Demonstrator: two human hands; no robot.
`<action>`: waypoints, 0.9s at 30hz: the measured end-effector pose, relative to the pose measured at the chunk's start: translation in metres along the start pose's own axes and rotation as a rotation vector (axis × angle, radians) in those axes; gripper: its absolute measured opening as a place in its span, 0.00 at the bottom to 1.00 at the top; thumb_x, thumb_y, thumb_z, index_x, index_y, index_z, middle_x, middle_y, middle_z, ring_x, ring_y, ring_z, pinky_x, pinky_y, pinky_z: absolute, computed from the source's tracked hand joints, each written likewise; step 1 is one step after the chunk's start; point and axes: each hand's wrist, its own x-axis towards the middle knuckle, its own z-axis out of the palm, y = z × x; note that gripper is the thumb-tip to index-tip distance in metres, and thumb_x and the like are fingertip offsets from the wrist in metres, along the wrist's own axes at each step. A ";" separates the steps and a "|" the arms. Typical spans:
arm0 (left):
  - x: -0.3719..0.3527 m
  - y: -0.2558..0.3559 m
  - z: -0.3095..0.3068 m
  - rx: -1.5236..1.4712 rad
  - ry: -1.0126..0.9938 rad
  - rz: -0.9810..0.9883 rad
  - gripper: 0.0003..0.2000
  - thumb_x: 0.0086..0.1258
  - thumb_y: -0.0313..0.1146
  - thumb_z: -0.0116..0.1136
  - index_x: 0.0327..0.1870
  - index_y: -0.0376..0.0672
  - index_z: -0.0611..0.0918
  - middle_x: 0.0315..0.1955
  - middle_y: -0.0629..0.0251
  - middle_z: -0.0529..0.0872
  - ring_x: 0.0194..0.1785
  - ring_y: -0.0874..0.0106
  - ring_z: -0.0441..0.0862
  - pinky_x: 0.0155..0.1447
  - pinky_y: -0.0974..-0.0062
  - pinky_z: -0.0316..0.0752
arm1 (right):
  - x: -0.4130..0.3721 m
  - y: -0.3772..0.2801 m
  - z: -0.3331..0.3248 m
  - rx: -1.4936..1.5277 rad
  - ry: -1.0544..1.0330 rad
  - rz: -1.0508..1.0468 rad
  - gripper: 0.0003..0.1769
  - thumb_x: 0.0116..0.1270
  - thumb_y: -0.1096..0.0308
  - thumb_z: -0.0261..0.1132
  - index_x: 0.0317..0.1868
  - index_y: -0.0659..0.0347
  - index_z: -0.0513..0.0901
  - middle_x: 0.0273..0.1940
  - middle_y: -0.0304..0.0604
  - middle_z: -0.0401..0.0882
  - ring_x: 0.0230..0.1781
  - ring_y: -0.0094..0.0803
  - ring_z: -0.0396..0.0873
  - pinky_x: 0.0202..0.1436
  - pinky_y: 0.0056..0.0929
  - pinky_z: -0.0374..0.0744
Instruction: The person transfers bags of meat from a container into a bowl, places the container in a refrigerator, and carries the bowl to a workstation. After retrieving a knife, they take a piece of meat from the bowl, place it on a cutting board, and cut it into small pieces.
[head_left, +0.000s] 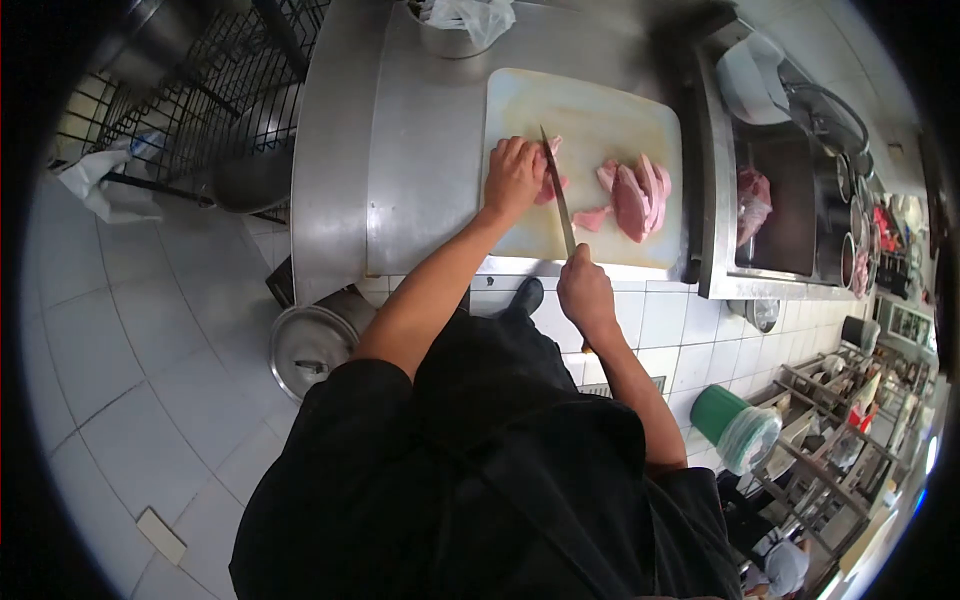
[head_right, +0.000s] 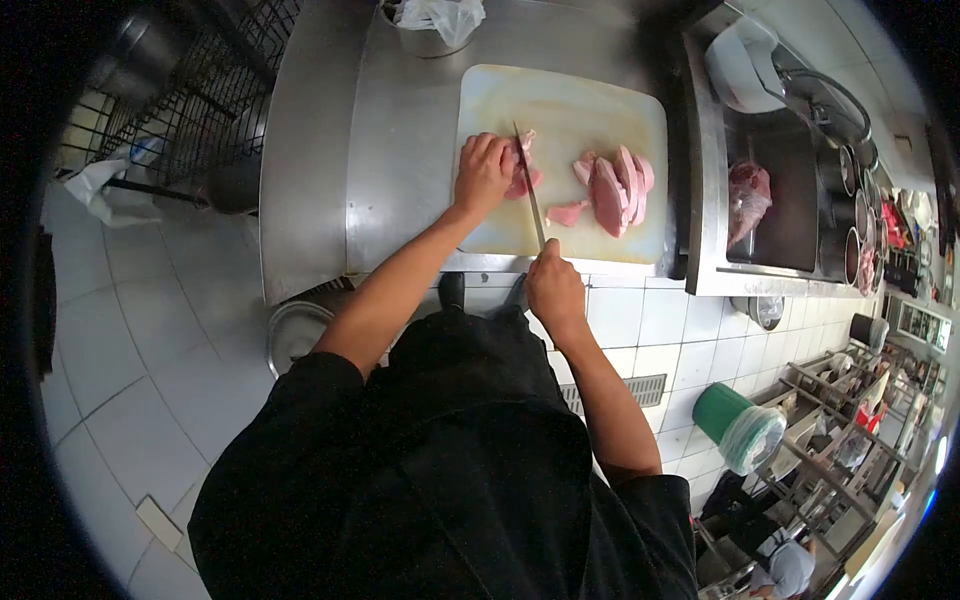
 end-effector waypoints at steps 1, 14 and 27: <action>-0.001 -0.002 0.001 0.000 -0.021 0.013 0.05 0.66 0.33 0.59 0.39 0.44 0.80 0.39 0.61 0.79 0.45 0.58 0.76 0.50 0.57 0.72 | 0.008 0.000 0.004 -0.001 -0.021 0.006 0.10 0.70 0.70 0.54 0.44 0.67 0.66 0.27 0.70 0.80 0.30 0.69 0.81 0.36 0.61 0.80; 0.000 -0.009 -0.023 -0.239 0.010 -0.056 0.04 0.66 0.26 0.55 0.37 0.39 0.81 0.38 0.54 0.80 0.46 0.53 0.77 0.53 0.57 0.73 | 0.116 -0.022 -0.037 0.177 0.097 -0.130 0.15 0.74 0.63 0.52 0.41 0.69 0.72 0.29 0.70 0.80 0.29 0.65 0.81 0.35 0.57 0.79; -0.003 -0.013 -0.015 -0.066 0.028 -0.063 0.04 0.68 0.30 0.56 0.37 0.39 0.78 0.37 0.55 0.79 0.45 0.53 0.76 0.50 0.56 0.73 | -0.004 -0.039 -0.013 0.054 -0.113 0.087 0.09 0.73 0.69 0.52 0.42 0.69 0.66 0.27 0.72 0.79 0.31 0.71 0.80 0.36 0.63 0.77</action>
